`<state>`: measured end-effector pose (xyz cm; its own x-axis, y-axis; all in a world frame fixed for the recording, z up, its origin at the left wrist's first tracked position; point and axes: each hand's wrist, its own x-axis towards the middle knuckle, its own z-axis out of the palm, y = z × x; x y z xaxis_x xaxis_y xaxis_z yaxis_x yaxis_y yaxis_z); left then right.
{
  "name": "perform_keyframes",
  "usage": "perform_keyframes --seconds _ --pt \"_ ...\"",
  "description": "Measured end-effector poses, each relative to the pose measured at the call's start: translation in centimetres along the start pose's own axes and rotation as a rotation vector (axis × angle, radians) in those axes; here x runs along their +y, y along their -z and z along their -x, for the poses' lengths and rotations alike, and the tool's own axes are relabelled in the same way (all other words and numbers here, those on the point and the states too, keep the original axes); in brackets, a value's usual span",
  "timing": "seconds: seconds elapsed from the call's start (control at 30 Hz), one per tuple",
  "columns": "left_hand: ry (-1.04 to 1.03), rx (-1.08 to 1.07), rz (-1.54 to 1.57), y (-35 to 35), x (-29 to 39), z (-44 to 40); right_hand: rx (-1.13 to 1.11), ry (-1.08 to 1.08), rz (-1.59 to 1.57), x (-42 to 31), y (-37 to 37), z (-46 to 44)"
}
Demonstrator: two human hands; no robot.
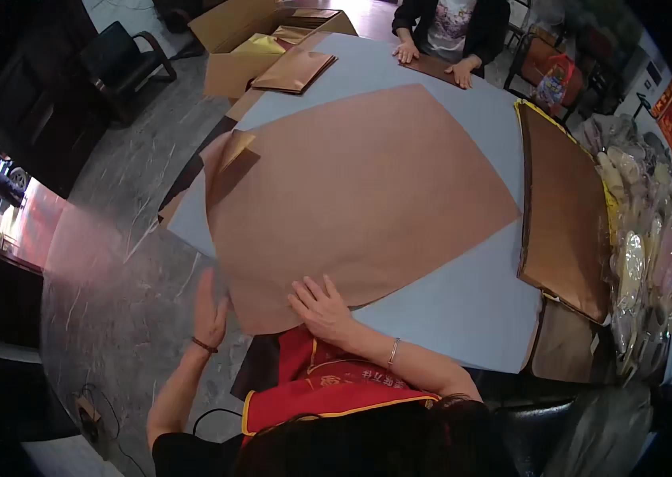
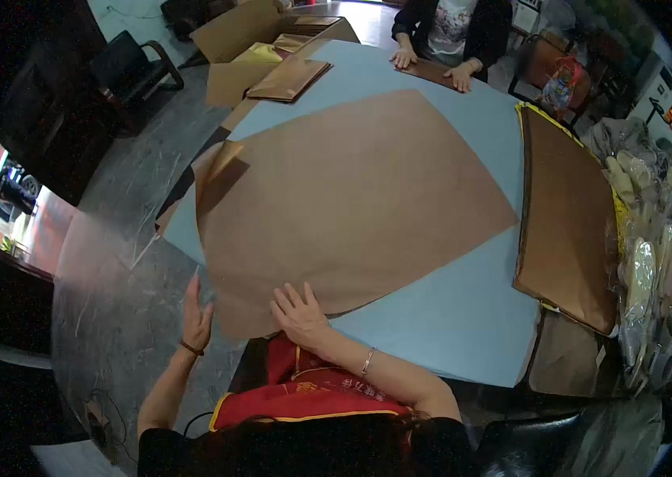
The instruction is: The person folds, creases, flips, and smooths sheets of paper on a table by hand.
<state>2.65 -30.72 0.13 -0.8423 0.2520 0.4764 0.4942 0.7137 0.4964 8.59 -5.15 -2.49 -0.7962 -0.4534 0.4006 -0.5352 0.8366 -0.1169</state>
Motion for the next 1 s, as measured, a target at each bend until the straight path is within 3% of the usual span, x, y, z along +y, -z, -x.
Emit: perform_keyframes --seconds 0.03,0.1,0.23,0.33,0.43,0.53,0.6,0.77,0.87,0.97,1.0 --pt "0.012 0.001 -0.004 0.2 -0.4 0.9 0.017 -0.041 0.002 -0.6 -0.2 -0.3" --pt "1.061 -0.231 0.935 1.1 -0.2 2.4 -0.003 -0.048 0.01 -1.4 -0.4 -0.7" --pt "1.117 -0.294 1.086 1.6 0.0 2.3 -0.014 -0.074 0.056 -2.4 -1.1 -1.3" --pt "1.056 -0.243 0.895 1.3 0.0 1.4 -0.064 -0.107 0.021 -2.8 -1.2 -2.2" --pt "1.194 -0.216 1.075 2.0 -1.0 0.9 -0.104 -0.029 0.057 -2.7 -0.1 -2.8" --pt "1.244 -0.226 1.012 1.8 -0.5 0.1 -0.08 -0.038 0.03 -2.9 -1.0 -2.5" --pt "1.175 -0.381 0.834 1.0 -1.8 0.4 -0.09 -0.025 -0.036 -3.1 -1.0 -2.3" --pt "1.181 -0.324 0.95 -0.5 -2.3 0.3 -0.141 -0.068 0.062 -3.4 -0.8 -2.6" --pt "1.162 -0.214 0.835 -2.0 -3.5 0.3 -0.149 -0.052 0.064 -3.3 -0.3 -3.0" --pt "1.239 -0.161 0.949 -1.7 -3.0 -1.1 -0.073 -0.055 0.071 -3.0 -1.1 -2.8" --pt "1.224 -0.254 1.028 -2.2 -4.0 -1.1 -0.073 -0.041 0.059 -3.0 -1.1 -2.9"
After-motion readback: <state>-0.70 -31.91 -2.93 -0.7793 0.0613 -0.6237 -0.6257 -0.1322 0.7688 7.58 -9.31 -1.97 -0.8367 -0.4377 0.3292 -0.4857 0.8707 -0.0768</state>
